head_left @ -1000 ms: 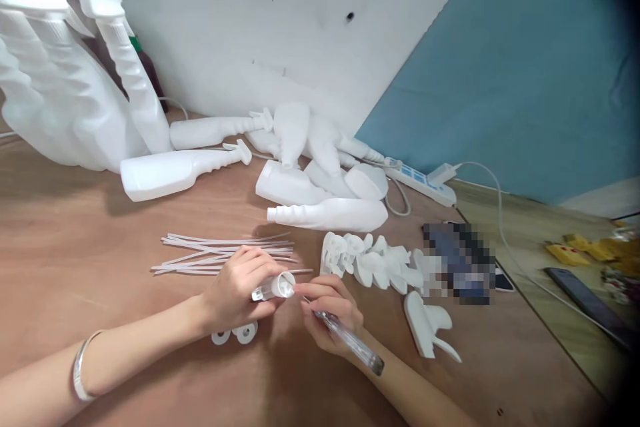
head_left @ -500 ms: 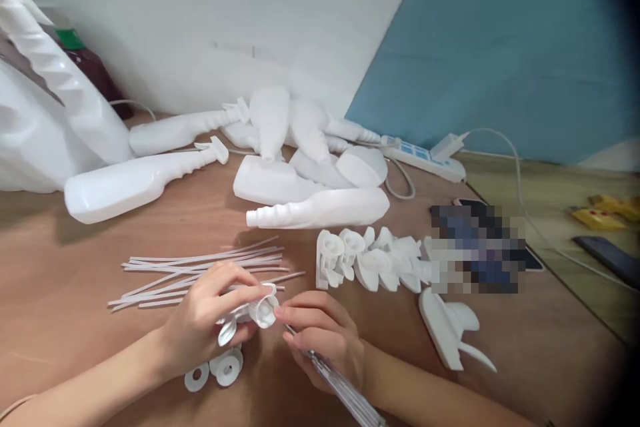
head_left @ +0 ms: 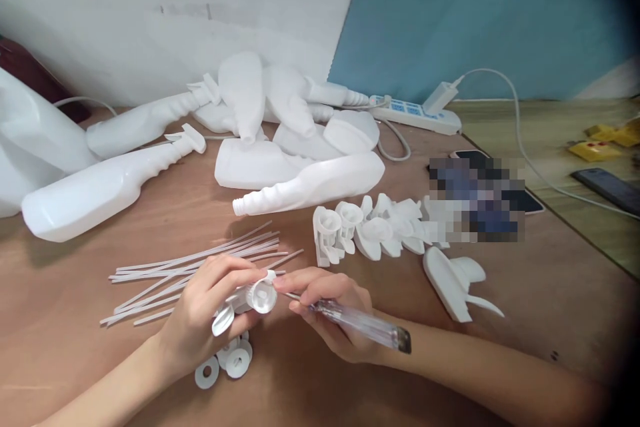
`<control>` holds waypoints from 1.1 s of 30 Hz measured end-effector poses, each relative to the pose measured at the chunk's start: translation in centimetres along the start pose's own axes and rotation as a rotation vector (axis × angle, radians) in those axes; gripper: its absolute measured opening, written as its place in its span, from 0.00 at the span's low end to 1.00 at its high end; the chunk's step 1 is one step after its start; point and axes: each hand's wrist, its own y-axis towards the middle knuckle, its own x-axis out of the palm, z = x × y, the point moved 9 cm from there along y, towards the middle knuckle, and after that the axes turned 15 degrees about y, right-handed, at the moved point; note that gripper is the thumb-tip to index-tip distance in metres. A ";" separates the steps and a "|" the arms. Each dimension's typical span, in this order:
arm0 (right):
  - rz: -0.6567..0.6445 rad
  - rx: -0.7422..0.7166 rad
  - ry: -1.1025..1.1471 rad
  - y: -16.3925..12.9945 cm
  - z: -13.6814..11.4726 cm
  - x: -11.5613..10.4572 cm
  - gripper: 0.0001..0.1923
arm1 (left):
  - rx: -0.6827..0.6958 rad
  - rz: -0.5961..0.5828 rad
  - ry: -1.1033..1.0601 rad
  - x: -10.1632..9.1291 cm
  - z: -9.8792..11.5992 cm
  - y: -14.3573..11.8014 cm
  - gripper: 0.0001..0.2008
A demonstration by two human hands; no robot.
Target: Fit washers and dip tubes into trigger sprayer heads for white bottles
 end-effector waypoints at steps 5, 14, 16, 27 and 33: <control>0.051 0.177 0.067 -0.3 1.2 -0.9 0.12 | 0.031 0.005 -0.032 0.2 -0.1 -0.1 0.15; 0.101 0.262 0.209 -0.3 2.4 -1.3 0.09 | 0.048 -0.004 -0.098 0.0 0.0 0.1 0.15; 0.092 0.274 0.260 -0.2 2.5 -1.1 0.08 | 0.028 -0.015 -0.097 -0.1 -0.1 0.2 0.15; 0.118 0.146 0.161 -0.4 1.3 -1.7 0.13 | -0.033 -0.128 -0.132 1.3 -0.8 0.0 0.16; 0.092 0.106 0.050 -0.2 0.8 -1.7 0.10 | -0.120 -0.172 -0.071 1.2 -0.9 0.3 0.15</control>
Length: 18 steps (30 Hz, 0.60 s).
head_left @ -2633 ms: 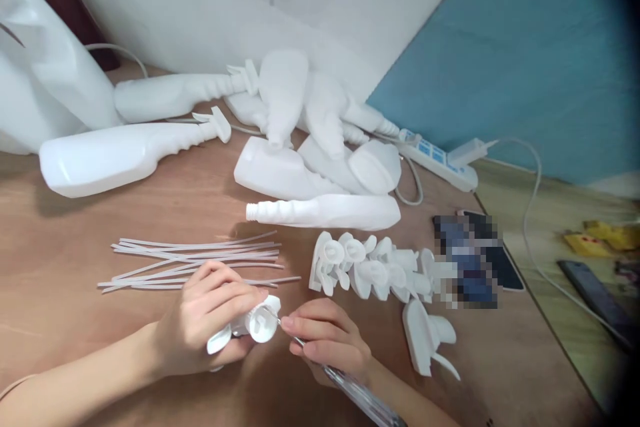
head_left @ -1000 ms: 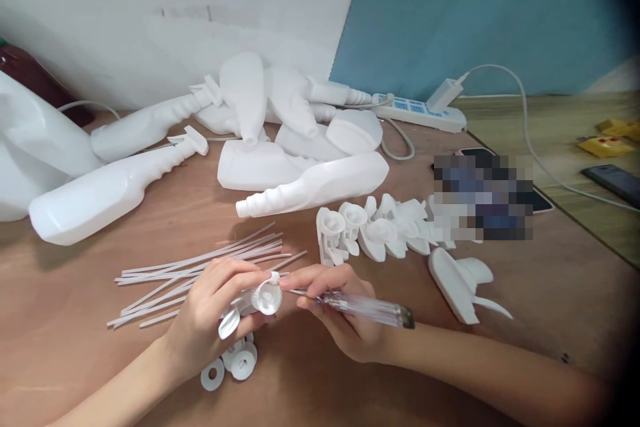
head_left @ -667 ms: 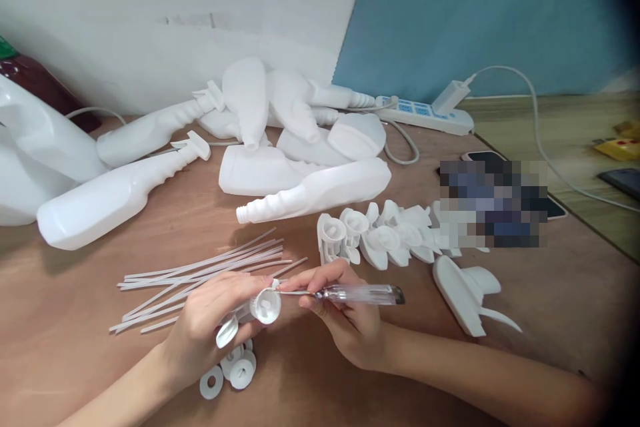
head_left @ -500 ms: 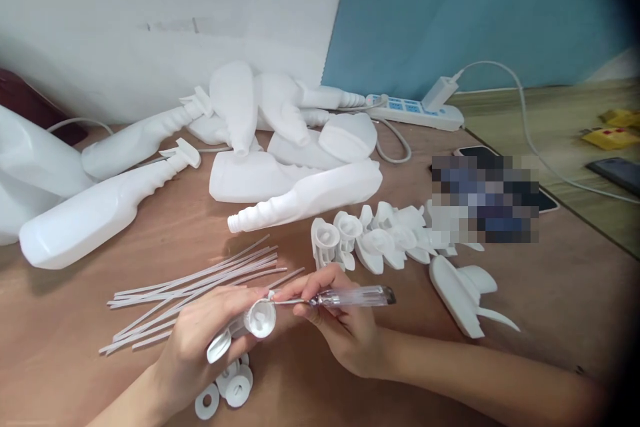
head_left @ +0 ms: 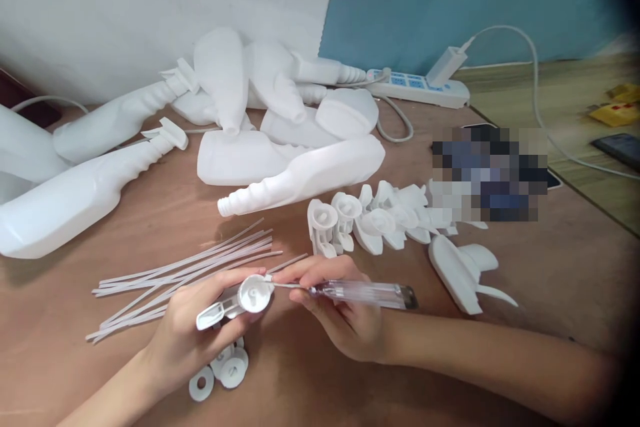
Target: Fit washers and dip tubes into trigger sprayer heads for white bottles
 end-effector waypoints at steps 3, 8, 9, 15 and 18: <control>-0.048 -0.081 -0.060 0.0 -0.6 0.9 0.12 | 0.077 0.059 0.032 -0.3 0.7 -0.4 0.16; -0.106 -0.373 -0.230 -1.2 -2.4 2.2 0.11 | 0.126 0.101 0.092 -0.4 1.1 -1.0 0.18; -0.159 -0.435 -0.301 -1.6 -2.6 2.8 0.10 | 0.128 0.114 0.098 -0.4 1.1 -1.1 0.18; -0.217 -0.565 -0.490 -2.7 -2.8 3.8 0.09 | 0.155 0.120 0.111 -0.4 1.2 -0.9 0.16; -0.160 -0.461 -0.428 -2.2 -2.2 3.2 0.09 | 0.172 0.118 0.111 -0.5 1.3 -0.8 0.17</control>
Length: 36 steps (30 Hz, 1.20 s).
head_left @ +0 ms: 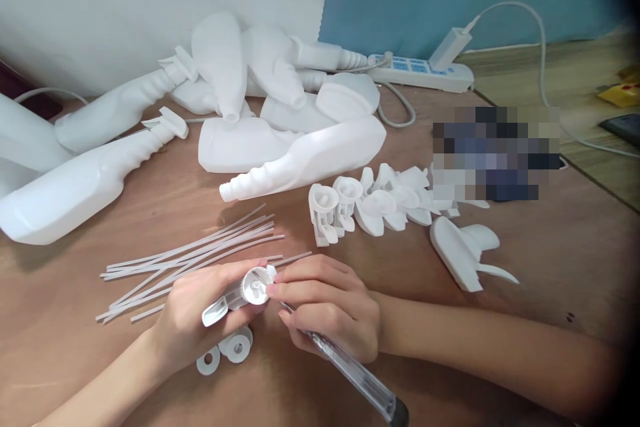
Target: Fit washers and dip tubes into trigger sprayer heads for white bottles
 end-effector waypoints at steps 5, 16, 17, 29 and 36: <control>0.081 0.238 0.165 1.0 1.9 -1.3 0.10 | 0.043 -0.023 -0.069 0.0 0.2 0.0 0.16; 0.150 0.424 0.375 0.5 3.4 -1.9 0.10 | 0.139 -0.005 -0.075 -0.5 0.9 0.2 0.17; 0.153 0.428 0.385 0.4 3.4 -1.9 0.11 | 0.145 0.001 -0.071 -0.6 1.0 0.2 0.18; 0.261 0.647 0.660 -0.9 5.3 -0.8 0.11 | 0.130 -0.033 -0.052 -0.5 1.1 0.8 0.18; 0.283 0.660 0.653 -1.1 5.1 -0.9 0.10 | 0.149 -0.055 -0.122 -0.3 1.1 0.8 0.16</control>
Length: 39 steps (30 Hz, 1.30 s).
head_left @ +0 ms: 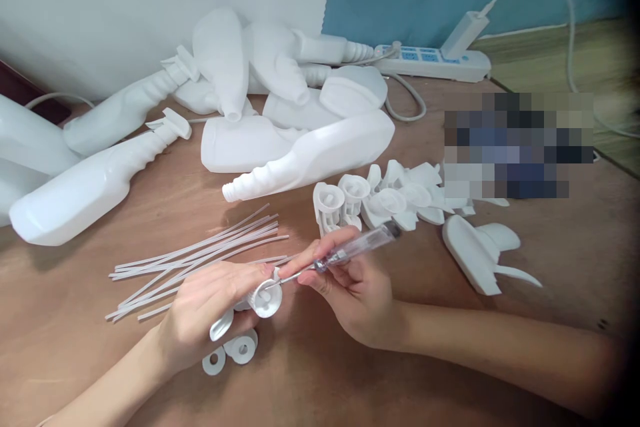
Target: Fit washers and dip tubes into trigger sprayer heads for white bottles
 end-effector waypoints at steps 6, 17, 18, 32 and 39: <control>-0.066 -0.286 -0.165 -0.7 -2.6 0.7 0.13 | -0.113 0.060 0.035 -0.6 -0.6 0.1 0.13; -0.161 -0.466 -0.450 -0.9 -3.7 2.7 0.10 | -0.069 0.152 0.064 -1.0 -0.4 -0.5 0.15; -0.180 -0.511 -0.454 -1.2 -3.8 2.9 0.11 | -0.066 0.156 0.072 -0.9 -0.4 -0.6 0.16; -0.123 -0.478 -0.334 -1.8 -2.8 2.9 0.22 | -0.072 0.219 0.104 -1.1 -0.3 -1.2 0.17; -0.006 -0.388 -0.441 -2.0 -2.2 2.1 0.18 | -0.083 0.227 0.150 -1.5 0.0 -0.8 0.15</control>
